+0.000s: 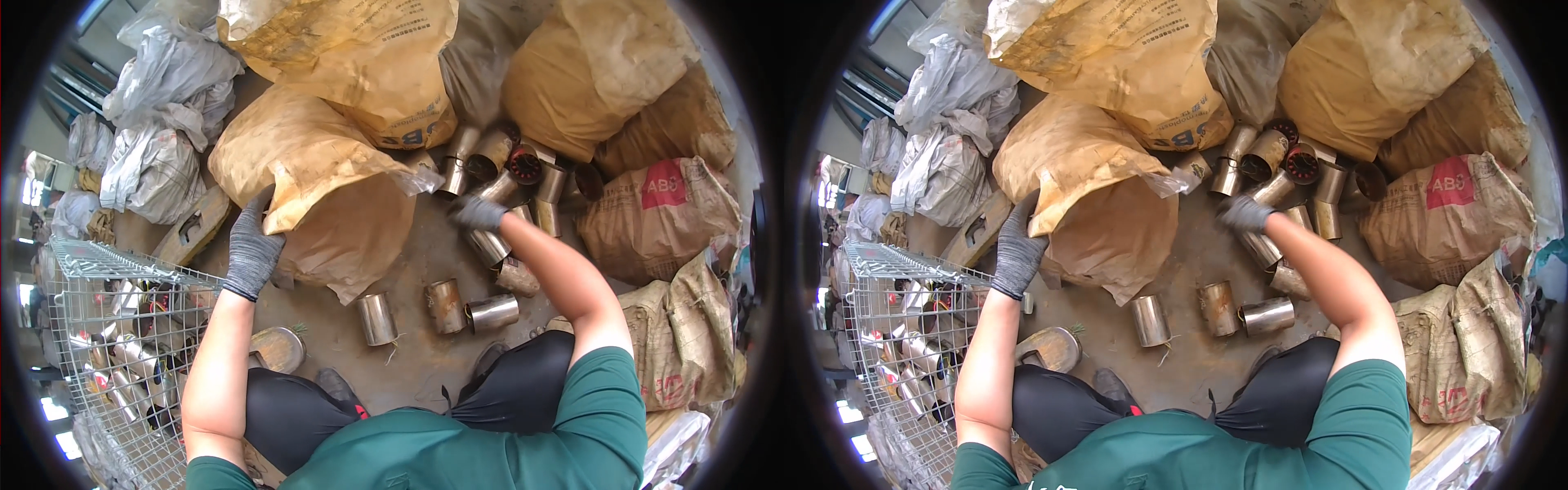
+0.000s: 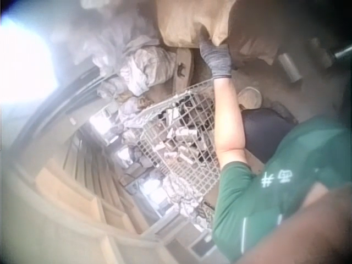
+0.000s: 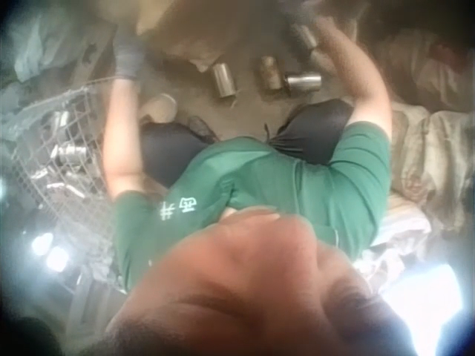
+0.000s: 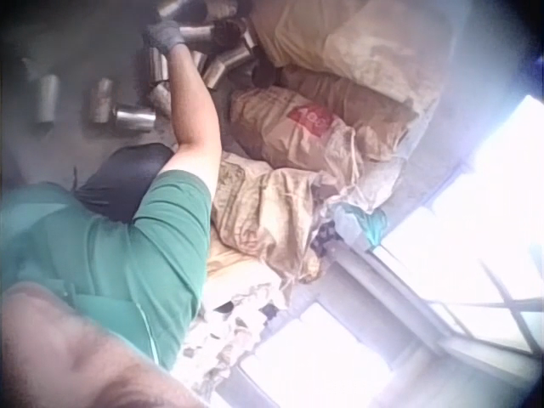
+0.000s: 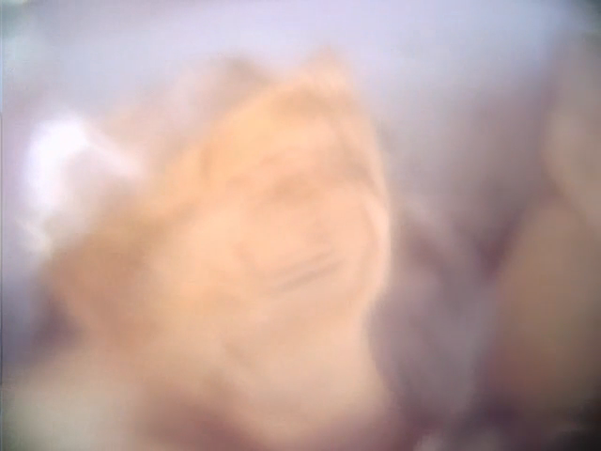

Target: The person sorts metal components by picking up motor stators and metal cylindrical housings from large bags and a wire cart and placing them into different bags on the floor.

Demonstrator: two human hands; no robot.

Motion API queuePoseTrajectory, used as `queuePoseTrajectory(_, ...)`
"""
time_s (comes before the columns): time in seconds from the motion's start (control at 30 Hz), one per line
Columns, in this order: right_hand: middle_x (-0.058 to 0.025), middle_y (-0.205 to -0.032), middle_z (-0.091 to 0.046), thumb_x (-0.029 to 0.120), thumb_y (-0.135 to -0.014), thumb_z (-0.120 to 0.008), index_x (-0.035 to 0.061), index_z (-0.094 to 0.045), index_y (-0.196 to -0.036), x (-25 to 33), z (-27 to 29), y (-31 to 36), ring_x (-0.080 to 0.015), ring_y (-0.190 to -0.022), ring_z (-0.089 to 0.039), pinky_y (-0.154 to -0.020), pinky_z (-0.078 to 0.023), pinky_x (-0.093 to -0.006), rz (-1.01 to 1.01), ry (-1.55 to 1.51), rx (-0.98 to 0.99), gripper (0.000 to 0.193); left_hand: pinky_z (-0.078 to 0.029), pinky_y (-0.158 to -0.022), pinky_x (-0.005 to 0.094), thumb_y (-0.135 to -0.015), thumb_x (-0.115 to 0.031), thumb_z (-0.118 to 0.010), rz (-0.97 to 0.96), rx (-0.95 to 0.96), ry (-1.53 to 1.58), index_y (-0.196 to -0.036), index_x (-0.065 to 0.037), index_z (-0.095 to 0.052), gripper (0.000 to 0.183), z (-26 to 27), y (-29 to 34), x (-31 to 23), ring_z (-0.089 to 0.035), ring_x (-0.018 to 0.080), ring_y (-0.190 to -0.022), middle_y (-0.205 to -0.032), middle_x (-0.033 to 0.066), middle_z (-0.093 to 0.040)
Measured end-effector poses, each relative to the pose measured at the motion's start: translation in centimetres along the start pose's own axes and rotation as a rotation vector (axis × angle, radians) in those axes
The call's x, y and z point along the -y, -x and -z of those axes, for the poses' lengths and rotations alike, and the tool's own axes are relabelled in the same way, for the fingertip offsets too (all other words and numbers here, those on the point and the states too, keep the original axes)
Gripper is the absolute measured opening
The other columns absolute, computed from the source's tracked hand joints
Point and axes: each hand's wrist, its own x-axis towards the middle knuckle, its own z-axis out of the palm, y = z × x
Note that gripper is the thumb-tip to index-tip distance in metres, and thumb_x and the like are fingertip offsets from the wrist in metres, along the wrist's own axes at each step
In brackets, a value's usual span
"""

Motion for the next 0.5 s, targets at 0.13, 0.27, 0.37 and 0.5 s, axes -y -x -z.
queuePoseTrajectory(0.13,-0.0212,-0.099,-0.069,0.035,-0.078,-0.074,0.0085,-0.067,-0.116,-3.9,8.0,2.4,-0.0382,-0.096,-0.067,-0.089,-0.054,-0.0475,-0.500,0.416,-0.765,0.047,-0.047,-0.102,0.0311,-0.080,0.008,-0.060,-0.023,-0.002,-0.147,-0.137,-0.001,-0.054,0.059,0.4,0.4,0.2,-0.064,0.0227,-0.116,-0.126,0.0176,-0.066)
queuePoseTrajectory(0.27,-0.0217,-0.125,-0.064,0.035,-0.080,-0.074,0.0135,-0.057,-0.134,-6.8,9.7,2.8,-0.0374,-0.114,-0.063,-0.098,-0.049,-0.0492,-0.575,0.546,-0.780,0.061,-0.049,-0.100,0.0326,-0.080,0.005,-0.062,0.010,-0.019,-0.155,-0.136,-0.001,-0.055,0.056,0.1,0.2,0.9,-0.066,0.0245,-0.113,-0.123,0.0188,-0.067)
queuePoseTrajectory(0.37,-0.0227,-0.127,-0.063,0.034,-0.081,-0.072,0.0110,-0.054,-0.138,-12.5,12.1,1.2,-0.0394,-0.115,-0.062,-0.101,-0.048,-0.0459,-0.694,0.267,-0.651,0.063,-0.049,-0.099,0.0325,-0.083,-0.001,-0.068,0.023,-0.027,-0.114,-0.135,-0.001,-0.056,0.054,-0.5,0.2,1.0,-0.066,0.0262,-0.112,-0.122,0.0197,-0.066)
queuePoseTrajectory(0.5,-0.0200,-0.122,-0.066,0.016,-0.086,-0.065,0.0086,-0.064,-0.126,-14.3,11.2,1.0,-0.0374,-0.105,-0.065,-0.093,-0.053,-0.0418,-0.411,0.434,-0.814,0.041,-0.050,-0.098,0.0330,-0.084,-0.003,-0.069,0.004,-0.040,-0.163,-0.135,-0.002,-0.056,0.052,0.5,0.6,1.4,-0.066,0.0276,-0.112,-0.122,0.0199,-0.066)
